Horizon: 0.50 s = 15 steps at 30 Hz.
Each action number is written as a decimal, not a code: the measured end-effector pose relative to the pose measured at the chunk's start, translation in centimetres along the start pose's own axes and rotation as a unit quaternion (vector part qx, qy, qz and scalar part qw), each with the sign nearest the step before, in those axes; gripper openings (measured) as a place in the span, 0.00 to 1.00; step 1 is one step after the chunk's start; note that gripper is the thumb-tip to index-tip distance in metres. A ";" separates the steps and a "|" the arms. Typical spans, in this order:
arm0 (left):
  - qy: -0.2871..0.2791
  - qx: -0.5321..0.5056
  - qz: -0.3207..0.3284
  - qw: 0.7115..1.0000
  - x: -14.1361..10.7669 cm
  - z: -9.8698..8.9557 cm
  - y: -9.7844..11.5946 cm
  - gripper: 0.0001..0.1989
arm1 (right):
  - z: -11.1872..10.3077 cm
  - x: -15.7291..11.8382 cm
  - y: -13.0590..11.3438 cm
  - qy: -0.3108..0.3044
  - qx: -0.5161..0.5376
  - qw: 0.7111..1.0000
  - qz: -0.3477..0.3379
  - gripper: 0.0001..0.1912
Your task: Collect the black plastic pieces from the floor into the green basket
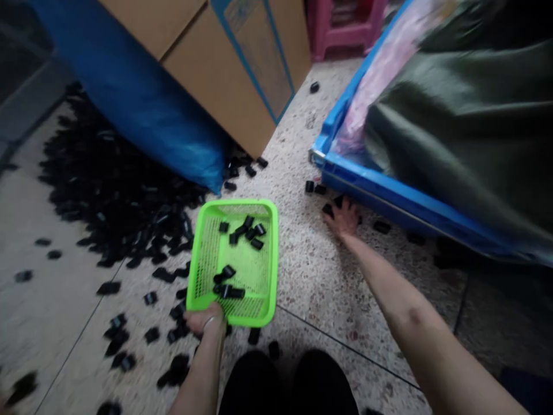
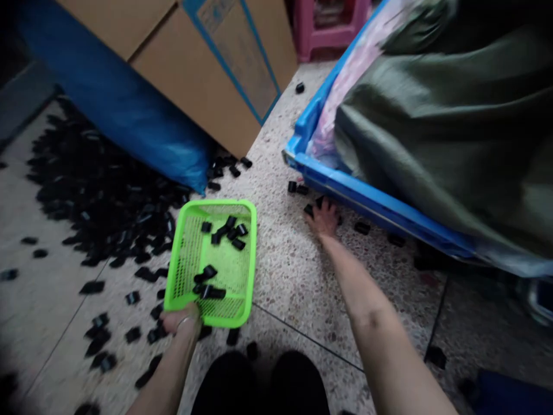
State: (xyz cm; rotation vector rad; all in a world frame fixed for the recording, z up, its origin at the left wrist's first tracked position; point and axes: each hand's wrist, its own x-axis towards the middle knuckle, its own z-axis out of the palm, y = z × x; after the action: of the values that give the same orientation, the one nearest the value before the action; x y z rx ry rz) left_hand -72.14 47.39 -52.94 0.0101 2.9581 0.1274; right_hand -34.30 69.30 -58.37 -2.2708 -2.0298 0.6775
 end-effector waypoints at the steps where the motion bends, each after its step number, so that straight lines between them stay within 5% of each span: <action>1: -0.002 0.002 -0.003 1.000 -0.3 0.0 -0.1 0.31 | 0.0 -0.1 0.4 0.003 -0.006 1.000 -0.005 0.25; 9: 0.011 -0.013 0.005 1.000 -1.0 0.3 -1.5 0.23 | 0.8 0.4 1.8 -0.003 -0.037 0.999 0.013 0.31; 15: -0.009 -0.081 0.000 0.997 -1.2 0.7 -2.0 0.30 | 1.1 -0.1 8.4 -0.016 -0.019 0.997 -0.070 0.38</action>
State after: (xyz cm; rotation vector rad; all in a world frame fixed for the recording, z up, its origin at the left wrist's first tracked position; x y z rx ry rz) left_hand -70.83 45.46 -53.59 -0.0096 2.9210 0.3637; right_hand -26.75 67.68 -61.82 -2.1247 -2.2078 0.6749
